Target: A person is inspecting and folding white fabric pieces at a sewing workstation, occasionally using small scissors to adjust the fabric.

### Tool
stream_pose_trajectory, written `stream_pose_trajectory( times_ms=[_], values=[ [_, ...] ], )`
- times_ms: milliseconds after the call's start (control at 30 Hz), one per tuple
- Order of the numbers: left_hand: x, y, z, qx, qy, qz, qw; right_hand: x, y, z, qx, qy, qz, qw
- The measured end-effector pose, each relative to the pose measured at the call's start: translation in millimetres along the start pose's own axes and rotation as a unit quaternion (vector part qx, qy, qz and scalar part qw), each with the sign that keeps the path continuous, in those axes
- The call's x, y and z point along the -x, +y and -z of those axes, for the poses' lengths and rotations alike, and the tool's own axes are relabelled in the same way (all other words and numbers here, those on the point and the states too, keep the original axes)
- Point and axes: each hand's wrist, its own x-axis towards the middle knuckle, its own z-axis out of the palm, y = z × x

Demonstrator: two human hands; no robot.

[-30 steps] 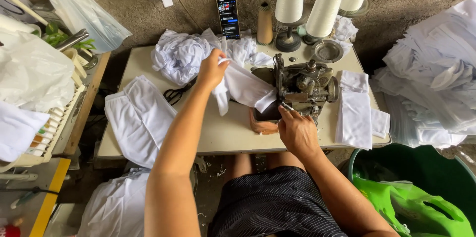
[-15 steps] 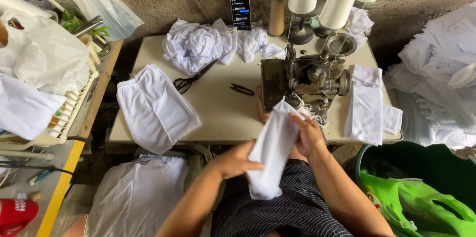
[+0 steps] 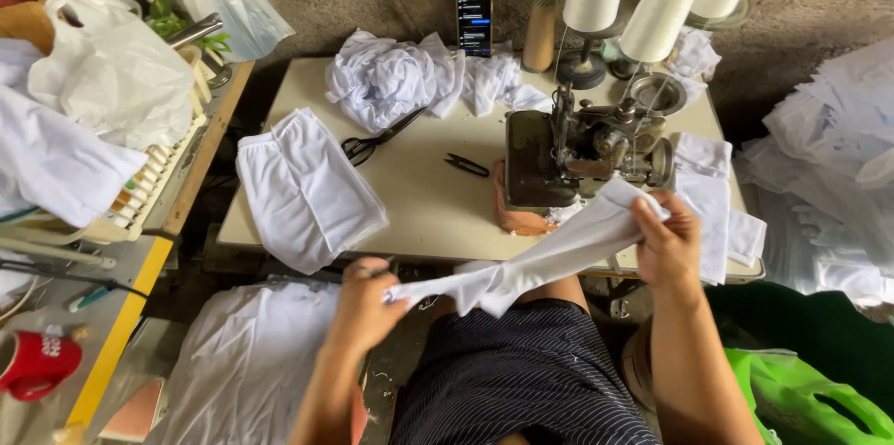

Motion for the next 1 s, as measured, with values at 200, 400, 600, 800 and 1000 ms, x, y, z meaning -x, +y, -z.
stream_pose_trajectory(
  times_ms=[200,400,600,800,1000],
  values=[
    [58,44,136,0.391,-0.214,-0.022,0.895,37,-123,-35,-0.112,-0.545,-0.073,0.828],
    [104,85,81,0.603,-0.349,-0.14,0.703,60,-53,-71,-0.383,-0.383,-0.306,0.783],
    [110,52,-21,0.84,-0.299,-0.072,0.448,99,-14,-62,-0.151,-0.577,-0.33,0.732],
    [84,21,7,0.55,-0.149,0.318,0.757,78,-18,-82,0.204,-0.667,-0.28,0.66],
    [57,0,76,0.752,-0.066,-0.017,0.656,42,-24,-161,-0.045,-0.553,-0.262,0.79]
  ],
)
